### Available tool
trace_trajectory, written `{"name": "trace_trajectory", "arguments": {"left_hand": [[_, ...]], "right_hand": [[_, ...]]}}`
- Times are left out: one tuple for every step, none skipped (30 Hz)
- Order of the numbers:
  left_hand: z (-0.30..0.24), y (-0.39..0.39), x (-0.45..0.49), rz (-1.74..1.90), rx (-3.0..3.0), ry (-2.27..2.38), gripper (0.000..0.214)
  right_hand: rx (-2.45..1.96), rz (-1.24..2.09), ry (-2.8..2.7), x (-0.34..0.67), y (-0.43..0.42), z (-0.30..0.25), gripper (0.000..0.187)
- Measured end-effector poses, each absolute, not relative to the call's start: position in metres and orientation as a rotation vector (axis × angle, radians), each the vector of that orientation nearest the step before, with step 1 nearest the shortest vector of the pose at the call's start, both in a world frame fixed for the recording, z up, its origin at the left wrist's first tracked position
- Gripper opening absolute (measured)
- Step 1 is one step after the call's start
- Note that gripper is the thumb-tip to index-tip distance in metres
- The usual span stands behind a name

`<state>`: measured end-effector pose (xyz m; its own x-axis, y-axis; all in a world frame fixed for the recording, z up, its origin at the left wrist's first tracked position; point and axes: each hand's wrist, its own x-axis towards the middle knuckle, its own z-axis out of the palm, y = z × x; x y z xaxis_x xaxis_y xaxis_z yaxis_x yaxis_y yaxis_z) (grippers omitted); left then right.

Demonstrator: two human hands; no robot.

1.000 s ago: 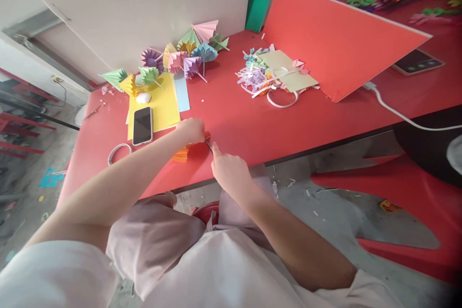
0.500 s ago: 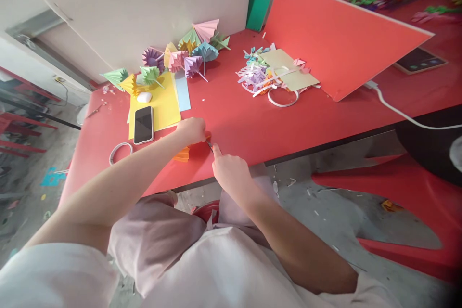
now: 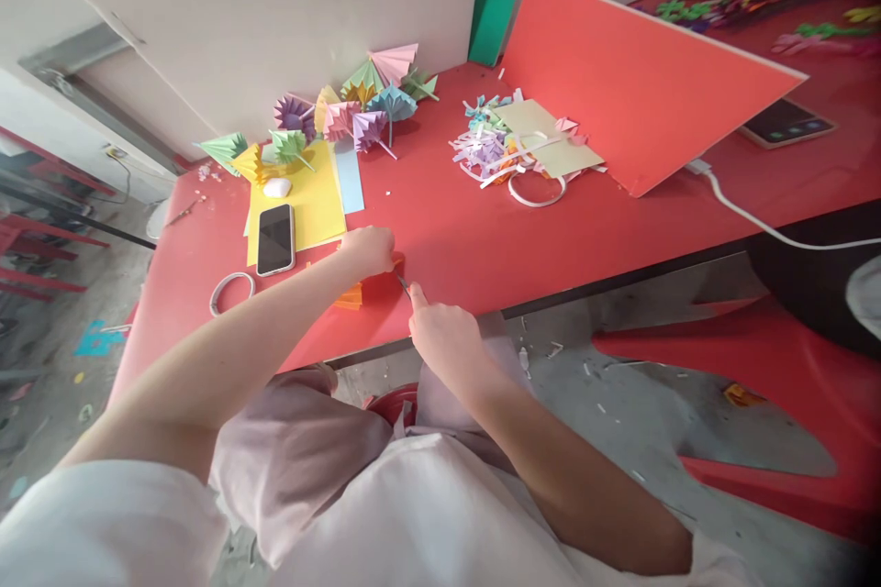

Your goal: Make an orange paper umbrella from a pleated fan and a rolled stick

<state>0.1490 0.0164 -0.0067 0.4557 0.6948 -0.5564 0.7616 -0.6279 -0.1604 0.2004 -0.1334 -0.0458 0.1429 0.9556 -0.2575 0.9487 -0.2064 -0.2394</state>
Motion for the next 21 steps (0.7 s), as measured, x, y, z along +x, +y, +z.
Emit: {"name": "trace_trajectory", "arguments": {"left_hand": [[-0.007,0.017,0.149,-0.904,2.585,1.291,0.026],[-0.007,0.018,0.148,-0.902,2.586,1.285,0.025],[-0.007,0.019,0.148,-0.9,2.586,1.276,0.024],[-0.007,0.02,0.147,-0.896,2.588,1.266,0.023],[-0.006,0.021,0.145,-0.891,2.589,1.254,0.023],[-0.004,0.022,0.144,-0.884,2.59,1.24,0.022],[-0.001,0.022,0.141,-0.874,2.59,1.223,0.022],[0.002,0.022,0.139,-0.861,2.588,1.202,0.021],[0.007,0.022,0.136,-0.847,2.585,1.178,0.021],[0.012,0.021,0.133,-0.832,2.58,1.15,0.021],[0.017,0.019,0.13,-0.808,2.578,1.121,0.021],[0.022,0.016,0.126,-0.772,2.578,1.092,0.022],[0.028,0.013,0.123,-0.724,2.581,1.069,0.023],[0.033,0.01,0.12,-0.667,2.583,1.053,0.022],[0.038,0.007,0.117,-0.619,2.582,1.043,0.022],[0.042,0.003,0.114,-0.582,2.584,1.038,0.022],[0.046,0.0,0.112,-0.563,2.586,1.038,0.021],[0.049,-0.004,0.11,-0.561,2.59,1.043,0.021],[0.052,-0.007,0.109,-0.563,2.596,1.047,0.021],[0.055,-0.01,0.108,-0.562,2.603,1.05,0.021],[0.057,-0.013,0.108,-0.561,2.606,1.053,0.021]], "right_hand": [[-2.365,0.567,-1.968,0.201,-0.134,-0.046,0.053],[-2.367,0.571,-1.974,0.203,-0.135,-0.046,0.053],[-2.366,0.57,-1.986,0.205,-0.136,-0.046,0.052],[-2.363,0.563,-1.995,0.209,-0.137,-0.046,0.05],[-2.36,0.547,-1.998,0.214,-0.139,-0.046,0.049],[-2.359,0.516,-1.986,0.22,-0.14,-0.045,0.047],[-2.369,0.469,-1.954,0.227,-0.141,-0.044,0.046],[-2.389,0.406,-1.908,0.235,-0.142,-0.044,0.045],[-2.424,0.329,-1.851,0.244,-0.142,-0.043,0.045],[-2.473,0.26,-1.799,0.253,-0.14,-0.044,0.045],[-2.515,0.2,-1.764,0.263,-0.138,-0.045,0.044],[-2.537,0.144,-1.747,0.272,-0.134,-0.047,0.044],[-2.546,0.096,-1.738,0.28,-0.13,-0.05,0.043],[-2.548,0.059,-1.739,0.288,-0.125,-0.054,0.043],[-2.547,0.033,-1.742,0.294,-0.12,-0.058,0.043],[-2.541,0.009,-1.747,0.3,-0.115,-0.062,0.043],[-2.532,-0.015,-1.753,0.304,-0.111,-0.065,0.043],[-2.512,-0.041,-1.76,0.306,-0.108,-0.067,0.044],[-2.478,-0.07,-1.76,0.306,-0.105,-0.068,0.044],[-2.426,-0.09,-1.752,0.305,-0.104,-0.067,0.043],[-2.349,-0.094,-1.734,0.3,-0.103,-0.064,0.041]]}}
